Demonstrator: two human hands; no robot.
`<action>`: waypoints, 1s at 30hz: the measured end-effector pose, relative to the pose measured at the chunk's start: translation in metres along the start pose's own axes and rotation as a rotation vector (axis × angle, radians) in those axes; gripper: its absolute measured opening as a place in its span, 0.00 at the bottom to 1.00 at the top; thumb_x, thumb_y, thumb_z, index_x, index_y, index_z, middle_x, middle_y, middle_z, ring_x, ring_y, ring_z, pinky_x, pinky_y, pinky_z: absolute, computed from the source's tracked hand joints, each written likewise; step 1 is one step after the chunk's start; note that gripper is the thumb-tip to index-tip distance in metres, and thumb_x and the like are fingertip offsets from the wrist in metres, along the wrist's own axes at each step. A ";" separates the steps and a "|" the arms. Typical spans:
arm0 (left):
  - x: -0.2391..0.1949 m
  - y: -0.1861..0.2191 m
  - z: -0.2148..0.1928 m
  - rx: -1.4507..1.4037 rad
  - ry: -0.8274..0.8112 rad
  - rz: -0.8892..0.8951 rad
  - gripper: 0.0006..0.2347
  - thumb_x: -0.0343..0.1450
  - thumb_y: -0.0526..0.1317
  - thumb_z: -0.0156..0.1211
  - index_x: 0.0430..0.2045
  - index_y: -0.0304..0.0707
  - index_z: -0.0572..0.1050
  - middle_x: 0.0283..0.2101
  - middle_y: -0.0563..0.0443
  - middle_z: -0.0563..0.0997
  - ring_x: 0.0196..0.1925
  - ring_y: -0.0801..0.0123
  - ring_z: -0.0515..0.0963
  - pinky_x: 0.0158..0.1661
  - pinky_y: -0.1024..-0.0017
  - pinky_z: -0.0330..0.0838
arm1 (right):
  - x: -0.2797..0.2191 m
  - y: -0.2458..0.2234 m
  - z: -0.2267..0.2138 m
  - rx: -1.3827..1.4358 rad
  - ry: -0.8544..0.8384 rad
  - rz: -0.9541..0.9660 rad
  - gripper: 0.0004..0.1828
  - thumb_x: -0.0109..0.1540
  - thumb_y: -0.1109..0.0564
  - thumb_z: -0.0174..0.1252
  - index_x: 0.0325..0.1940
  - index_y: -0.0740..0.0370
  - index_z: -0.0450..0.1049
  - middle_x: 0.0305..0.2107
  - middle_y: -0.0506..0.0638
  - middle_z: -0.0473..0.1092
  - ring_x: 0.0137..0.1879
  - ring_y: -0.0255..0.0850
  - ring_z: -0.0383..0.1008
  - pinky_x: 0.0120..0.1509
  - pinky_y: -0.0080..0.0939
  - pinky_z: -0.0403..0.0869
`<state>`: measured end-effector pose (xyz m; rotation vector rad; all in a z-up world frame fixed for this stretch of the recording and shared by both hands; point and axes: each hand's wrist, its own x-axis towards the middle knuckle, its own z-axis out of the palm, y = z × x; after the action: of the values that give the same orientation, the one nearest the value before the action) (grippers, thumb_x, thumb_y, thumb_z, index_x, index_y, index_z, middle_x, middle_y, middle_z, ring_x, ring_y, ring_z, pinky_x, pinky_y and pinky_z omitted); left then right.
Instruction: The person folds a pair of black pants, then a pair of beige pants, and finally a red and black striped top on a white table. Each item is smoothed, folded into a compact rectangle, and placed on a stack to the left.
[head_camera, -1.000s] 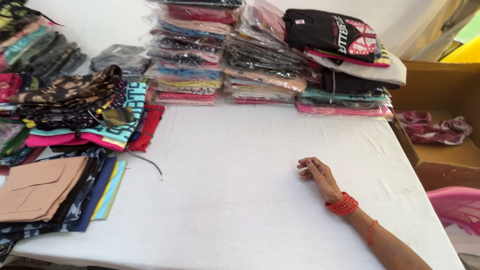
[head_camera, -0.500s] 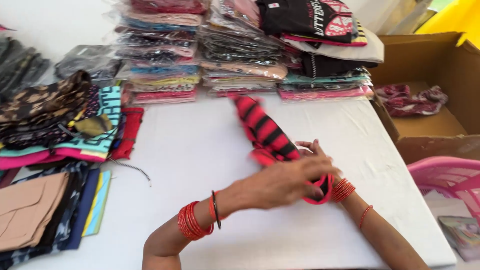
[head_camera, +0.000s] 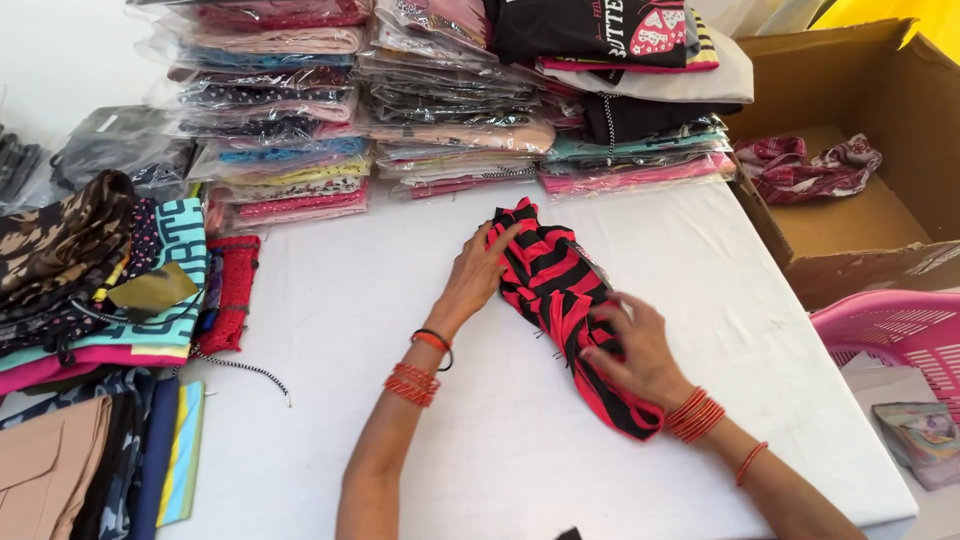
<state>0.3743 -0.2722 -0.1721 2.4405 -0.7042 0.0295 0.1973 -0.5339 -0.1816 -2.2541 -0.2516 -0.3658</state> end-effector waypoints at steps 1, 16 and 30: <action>0.012 -0.006 0.012 0.056 0.055 0.078 0.31 0.69 0.30 0.60 0.69 0.57 0.60 0.70 0.34 0.56 0.63 0.36 0.68 0.56 0.50 0.71 | 0.001 -0.014 0.001 -0.201 0.006 -0.131 0.35 0.59 0.37 0.58 0.63 0.57 0.63 0.61 0.59 0.61 0.67 0.54 0.63 0.71 0.57 0.59; 0.045 -0.019 0.006 0.294 0.274 0.179 0.10 0.69 0.27 0.53 0.42 0.38 0.73 0.64 0.41 0.70 0.71 0.47 0.63 0.64 0.29 0.45 | 0.018 0.015 -0.022 -0.293 -0.004 -0.060 0.17 0.62 0.47 0.60 0.52 0.55 0.77 0.42 0.49 0.75 0.54 0.43 0.72 0.74 0.58 0.54; -0.055 0.048 -0.176 -0.982 0.204 0.116 0.08 0.77 0.33 0.52 0.48 0.39 0.65 0.28 0.52 0.79 0.23 0.78 0.73 0.21 0.78 0.59 | 0.087 -0.020 -0.063 1.021 0.194 0.087 0.14 0.73 0.57 0.39 0.54 0.65 0.68 0.40 0.50 0.74 0.43 0.34 0.75 0.50 0.37 0.75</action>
<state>0.3274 -0.1822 -0.0108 1.4342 -0.5738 -0.0195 0.2613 -0.5635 -0.0986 -1.2132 -0.1762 -0.3061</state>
